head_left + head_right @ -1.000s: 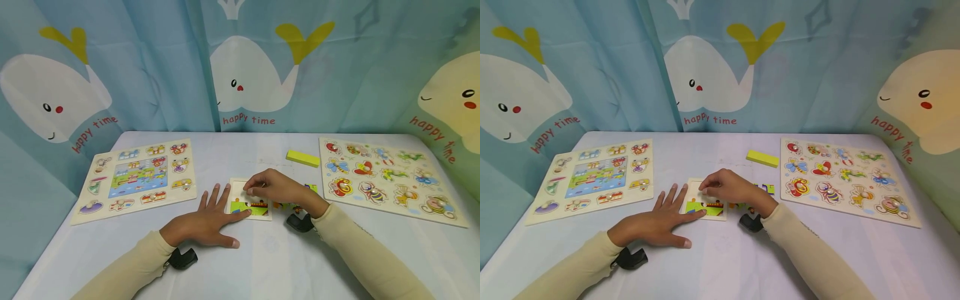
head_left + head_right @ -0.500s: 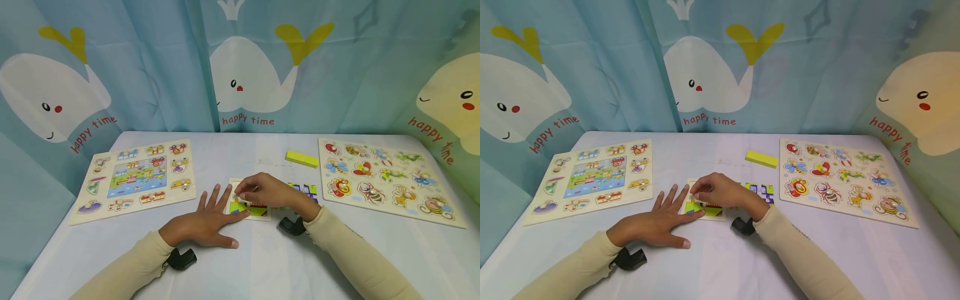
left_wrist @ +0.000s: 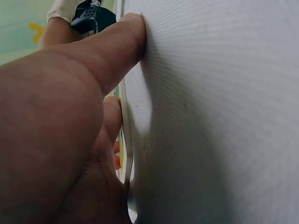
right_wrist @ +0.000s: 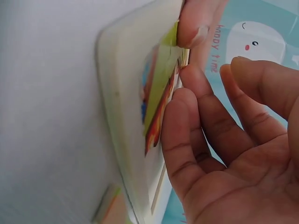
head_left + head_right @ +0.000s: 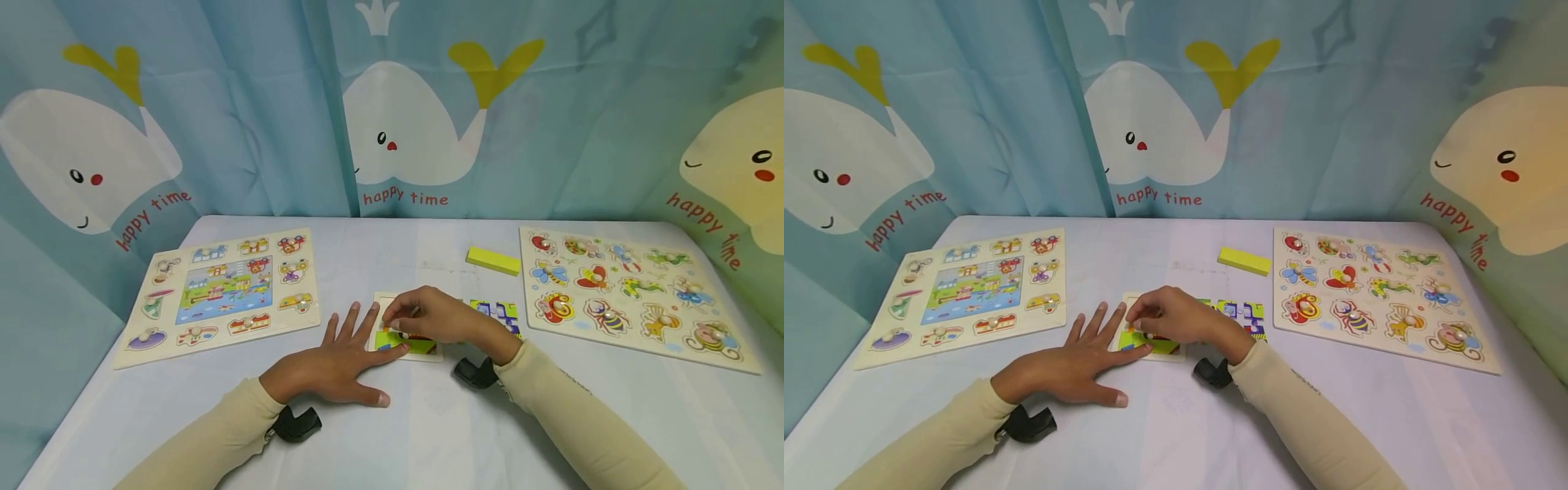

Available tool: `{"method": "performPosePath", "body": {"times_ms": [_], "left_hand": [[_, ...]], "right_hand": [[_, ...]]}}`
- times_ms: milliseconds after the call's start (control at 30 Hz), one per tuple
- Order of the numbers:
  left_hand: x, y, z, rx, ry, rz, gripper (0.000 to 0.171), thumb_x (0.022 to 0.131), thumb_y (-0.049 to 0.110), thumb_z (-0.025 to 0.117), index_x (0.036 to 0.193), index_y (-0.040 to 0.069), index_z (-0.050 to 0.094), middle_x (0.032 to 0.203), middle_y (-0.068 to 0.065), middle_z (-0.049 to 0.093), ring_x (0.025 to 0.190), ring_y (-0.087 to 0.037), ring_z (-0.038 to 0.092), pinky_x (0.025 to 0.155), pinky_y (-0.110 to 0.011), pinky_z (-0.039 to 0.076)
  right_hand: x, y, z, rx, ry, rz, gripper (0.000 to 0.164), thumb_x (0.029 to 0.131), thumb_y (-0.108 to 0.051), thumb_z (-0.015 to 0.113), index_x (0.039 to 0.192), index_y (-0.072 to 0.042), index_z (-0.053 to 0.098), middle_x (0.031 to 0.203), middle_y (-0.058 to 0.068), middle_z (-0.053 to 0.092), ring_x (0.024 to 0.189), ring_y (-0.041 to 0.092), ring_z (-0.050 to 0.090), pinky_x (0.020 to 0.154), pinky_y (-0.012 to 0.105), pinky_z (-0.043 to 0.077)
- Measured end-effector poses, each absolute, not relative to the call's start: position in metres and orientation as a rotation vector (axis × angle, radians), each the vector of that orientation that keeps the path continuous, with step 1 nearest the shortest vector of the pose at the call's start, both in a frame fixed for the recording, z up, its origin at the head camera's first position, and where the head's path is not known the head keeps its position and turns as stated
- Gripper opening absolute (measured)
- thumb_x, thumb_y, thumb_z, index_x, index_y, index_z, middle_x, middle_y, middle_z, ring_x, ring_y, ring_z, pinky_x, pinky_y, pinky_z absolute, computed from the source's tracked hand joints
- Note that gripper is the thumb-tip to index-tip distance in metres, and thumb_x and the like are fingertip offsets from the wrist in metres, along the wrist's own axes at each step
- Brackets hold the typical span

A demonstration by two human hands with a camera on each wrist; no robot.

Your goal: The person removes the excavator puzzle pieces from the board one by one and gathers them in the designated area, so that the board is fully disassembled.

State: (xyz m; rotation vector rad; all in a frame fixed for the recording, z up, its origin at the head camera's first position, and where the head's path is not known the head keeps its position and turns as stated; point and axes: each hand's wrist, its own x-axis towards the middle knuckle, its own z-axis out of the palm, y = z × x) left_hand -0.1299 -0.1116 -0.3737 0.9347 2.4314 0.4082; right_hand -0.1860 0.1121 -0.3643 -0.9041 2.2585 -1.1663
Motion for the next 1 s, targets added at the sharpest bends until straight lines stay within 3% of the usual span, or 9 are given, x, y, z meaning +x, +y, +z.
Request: {"method": "performPosePath", "body": {"times_ms": [500, 800, 1000], "left_hand": [[-0.1296, -0.1111, -0.3724, 0.935, 2.441, 0.389, 0.074, 0.087, 0.062, 0.06, 0.152, 0.039, 0.03, 0.158, -0.01, -0.025, 0.139, -0.038, -0.029, 0.106, -0.064, -0.013], [-0.1296, -0.1108, -0.3717, 0.915, 2.435, 0.37, 0.075, 0.087, 0.062, 0.059, 0.152, 0.041, 0.029, 0.157, -0.008, -0.027, 0.138, -0.037, -0.03, 0.106, -0.062, -0.015], [-0.1296, -0.1111, -0.3717, 0.922, 2.429, 0.374, 0.074, 0.088, 0.062, 0.059, 0.152, 0.04, 0.03, 0.158, -0.008, -0.025, 0.138, -0.037, -0.03, 0.105, -0.063, -0.015]], "right_hand": [[-0.185, 0.1121, -0.3629, -0.904, 2.192, -1.272, 0.023, 0.096, -0.006, 0.06, 0.117, 0.0, 0.067, 0.11, 0.006, 0.07, 0.092, 0.019, 0.062, 0.076, 0.028, 0.049], [-0.1842, 0.1098, -0.3651, -0.938, 2.13, -1.391, 0.022, 0.094, 0.002, 0.06, 0.115, 0.006, 0.065, 0.108, 0.014, 0.067, 0.092, 0.022, 0.064, 0.08, 0.029, 0.051], [-0.1826, 0.1102, -0.3658, -0.929, 2.138, -1.407, 0.026, 0.091, 0.006, 0.061, 0.117, 0.007, 0.063, 0.102, 0.012, 0.066, 0.089, 0.021, 0.063, 0.079, 0.028, 0.052]]}}
